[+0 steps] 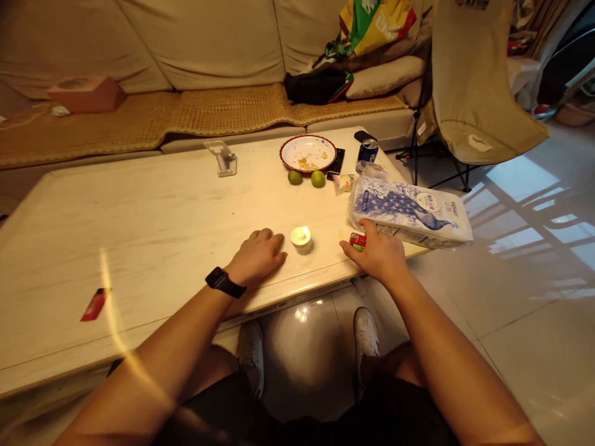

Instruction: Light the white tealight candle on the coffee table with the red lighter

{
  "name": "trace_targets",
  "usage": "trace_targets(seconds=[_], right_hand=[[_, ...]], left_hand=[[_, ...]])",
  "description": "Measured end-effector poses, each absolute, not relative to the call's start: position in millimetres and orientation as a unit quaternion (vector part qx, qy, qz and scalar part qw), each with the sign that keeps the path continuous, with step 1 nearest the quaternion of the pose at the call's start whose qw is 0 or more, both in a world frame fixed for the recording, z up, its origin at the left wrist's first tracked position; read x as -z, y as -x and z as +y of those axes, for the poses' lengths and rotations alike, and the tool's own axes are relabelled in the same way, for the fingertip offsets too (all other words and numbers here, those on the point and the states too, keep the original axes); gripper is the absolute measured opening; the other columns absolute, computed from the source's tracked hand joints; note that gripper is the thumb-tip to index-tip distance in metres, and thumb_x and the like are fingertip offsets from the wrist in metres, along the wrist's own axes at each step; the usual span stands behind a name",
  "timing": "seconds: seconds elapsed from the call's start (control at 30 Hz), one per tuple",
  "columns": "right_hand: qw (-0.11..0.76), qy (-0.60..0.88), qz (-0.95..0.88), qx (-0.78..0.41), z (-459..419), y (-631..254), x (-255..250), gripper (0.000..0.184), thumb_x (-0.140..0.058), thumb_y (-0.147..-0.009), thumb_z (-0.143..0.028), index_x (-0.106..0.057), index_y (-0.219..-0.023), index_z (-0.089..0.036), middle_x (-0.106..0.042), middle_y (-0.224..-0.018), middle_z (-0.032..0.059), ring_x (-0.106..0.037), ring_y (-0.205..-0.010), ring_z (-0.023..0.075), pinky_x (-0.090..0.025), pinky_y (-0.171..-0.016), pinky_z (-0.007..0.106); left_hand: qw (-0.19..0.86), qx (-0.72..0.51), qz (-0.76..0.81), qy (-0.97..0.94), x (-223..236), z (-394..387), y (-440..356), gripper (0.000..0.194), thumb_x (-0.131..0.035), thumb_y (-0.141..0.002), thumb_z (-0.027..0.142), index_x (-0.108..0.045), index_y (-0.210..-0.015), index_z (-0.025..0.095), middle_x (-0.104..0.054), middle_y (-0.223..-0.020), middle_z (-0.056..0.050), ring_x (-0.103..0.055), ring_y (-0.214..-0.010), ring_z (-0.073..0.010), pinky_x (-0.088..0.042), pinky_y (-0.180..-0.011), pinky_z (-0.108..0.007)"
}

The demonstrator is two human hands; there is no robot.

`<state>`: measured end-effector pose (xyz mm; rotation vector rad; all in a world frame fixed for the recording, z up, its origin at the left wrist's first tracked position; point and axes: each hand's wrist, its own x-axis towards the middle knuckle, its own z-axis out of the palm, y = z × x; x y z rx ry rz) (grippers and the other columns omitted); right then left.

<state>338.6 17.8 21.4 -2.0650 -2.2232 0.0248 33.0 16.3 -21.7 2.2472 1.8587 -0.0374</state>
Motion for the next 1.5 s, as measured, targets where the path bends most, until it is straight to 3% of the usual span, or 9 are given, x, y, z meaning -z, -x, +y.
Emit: trace_targets(seconds=[0.53, 0.73, 0.9, 1.5], right_hand=[[0.064, 0.646, -0.760, -0.034, 21.1, -311.1, -17.0, 0.067, -0.055, -0.088, -0.067, -0.055, -0.136, -0.020, -0.078, -0.088, 0.0087, -0.073, -0.088, 0.0318, -0.047, -0.076, 0.037], [0.045, 0.633, -0.772, -0.040, 25.3, -294.3, -17.2, 0.068, -0.050, -0.090, -0.069, -0.052, -0.137, -0.020, -0.078, -0.092, 0.0100, -0.073, -0.088, 0.0308, -0.046, -0.075, 0.035], [0.031, 0.615, -0.786, -0.057, 29.5, -273.5, -21.1, 0.060, -0.045, -0.096, -0.059, -0.049, -0.140, -0.019, -0.078, -0.095, 0.0113, -0.072, -0.091, 0.0303, -0.046, -0.077, 0.035], [0.002, 0.594, -0.802, -0.067, 39.1, -252.5, -22.2, 0.060, -0.045, -0.097, -0.052, -0.042, -0.145, -0.017, -0.078, -0.098, 0.0120, -0.072, -0.093, 0.0315, -0.044, -0.078, 0.036]], left_hand=[[0.080, -0.006, 0.623, -0.778, 26.2, 12.9, -30.8, 0.032, -0.053, -0.091, 0.043, -0.061, -0.115, 0.024, -0.057, -0.120, -0.015, -0.050, -0.115, -0.0330, -0.043, -0.095, -0.046], [0.078, -0.003, 0.625, -0.777, 27.5, 12.3, -31.8, 0.035, -0.054, -0.091, 0.044, -0.059, -0.120, 0.025, -0.056, -0.122, -0.014, -0.049, -0.117, -0.0337, -0.043, -0.095, -0.047], [0.075, -0.002, 0.625, -0.777, 27.5, 12.0, -32.0, 0.035, -0.053, -0.092, 0.045, -0.059, -0.119, 0.024, -0.056, -0.122, -0.014, -0.049, -0.115, -0.0337, -0.043, -0.094, -0.048], [0.091, 0.002, 0.627, -0.774, 24.3, 10.6, -33.6, 0.038, -0.052, -0.092, 0.046, -0.058, -0.121, 0.023, -0.055, -0.126, -0.015, -0.046, -0.119, -0.0343, -0.040, -0.095, -0.048]])
